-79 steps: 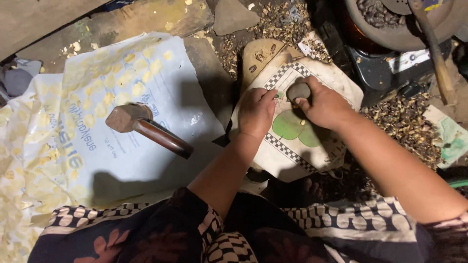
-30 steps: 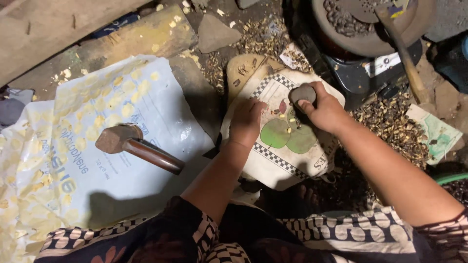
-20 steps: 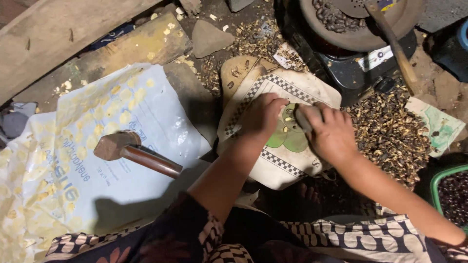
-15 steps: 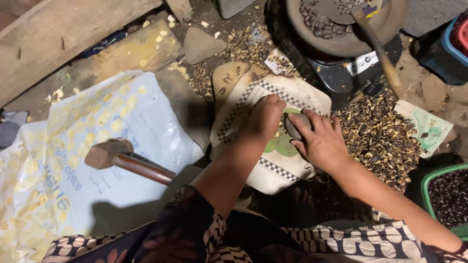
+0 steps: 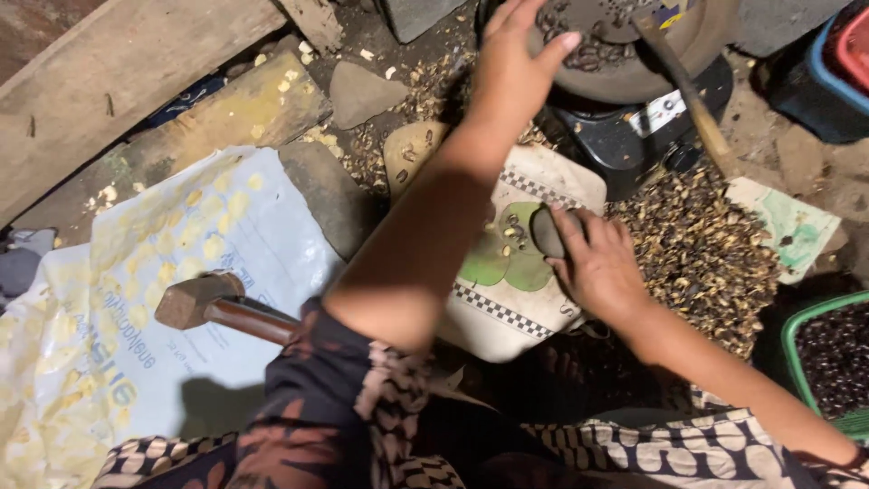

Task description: Cracking nuts with a mallet, peeling them using a stone, and scooping the kernels into a container.

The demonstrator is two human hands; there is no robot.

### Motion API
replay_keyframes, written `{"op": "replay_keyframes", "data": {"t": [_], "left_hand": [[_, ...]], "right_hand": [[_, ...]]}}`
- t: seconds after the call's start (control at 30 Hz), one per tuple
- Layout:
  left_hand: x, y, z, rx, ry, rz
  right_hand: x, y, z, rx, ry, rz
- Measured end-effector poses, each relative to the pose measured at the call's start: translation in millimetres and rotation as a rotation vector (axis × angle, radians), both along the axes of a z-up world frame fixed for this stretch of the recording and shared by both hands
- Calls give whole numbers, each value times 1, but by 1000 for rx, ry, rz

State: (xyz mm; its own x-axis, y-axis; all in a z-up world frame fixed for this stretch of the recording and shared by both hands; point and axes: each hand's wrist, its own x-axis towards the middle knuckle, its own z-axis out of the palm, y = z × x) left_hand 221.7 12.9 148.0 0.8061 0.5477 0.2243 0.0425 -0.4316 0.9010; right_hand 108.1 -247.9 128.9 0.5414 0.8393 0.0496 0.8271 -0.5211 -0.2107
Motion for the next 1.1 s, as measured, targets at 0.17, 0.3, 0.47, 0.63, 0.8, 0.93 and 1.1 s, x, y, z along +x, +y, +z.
{"op": "replay_keyframes", "data": {"t": [0.17,0.3,0.47,0.63,0.8,0.93,1.1], "left_hand": [[-139,6,58,-56,522,-103],[-192,3,-68,269,596,-120],[-199,-23,-108,322,702,-275],[-212,-26,-100,357,535,-244],[-211,-16,-107,-389,293,-255],[-219,-30,-68,-1096,198,-152],[-219,-34,-99,-1117,344,-189]], "right_hand": [[4,6,7,8,24,-9],[12,29,-40,182,-107,179],[8,56,-47,65,-235,231],[21,59,-54,-32,-151,240],[-21,61,-24,-253,11,233],[-29,63,-40,-263,-52,204],[-13,69,-33,-250,189,117]]}}
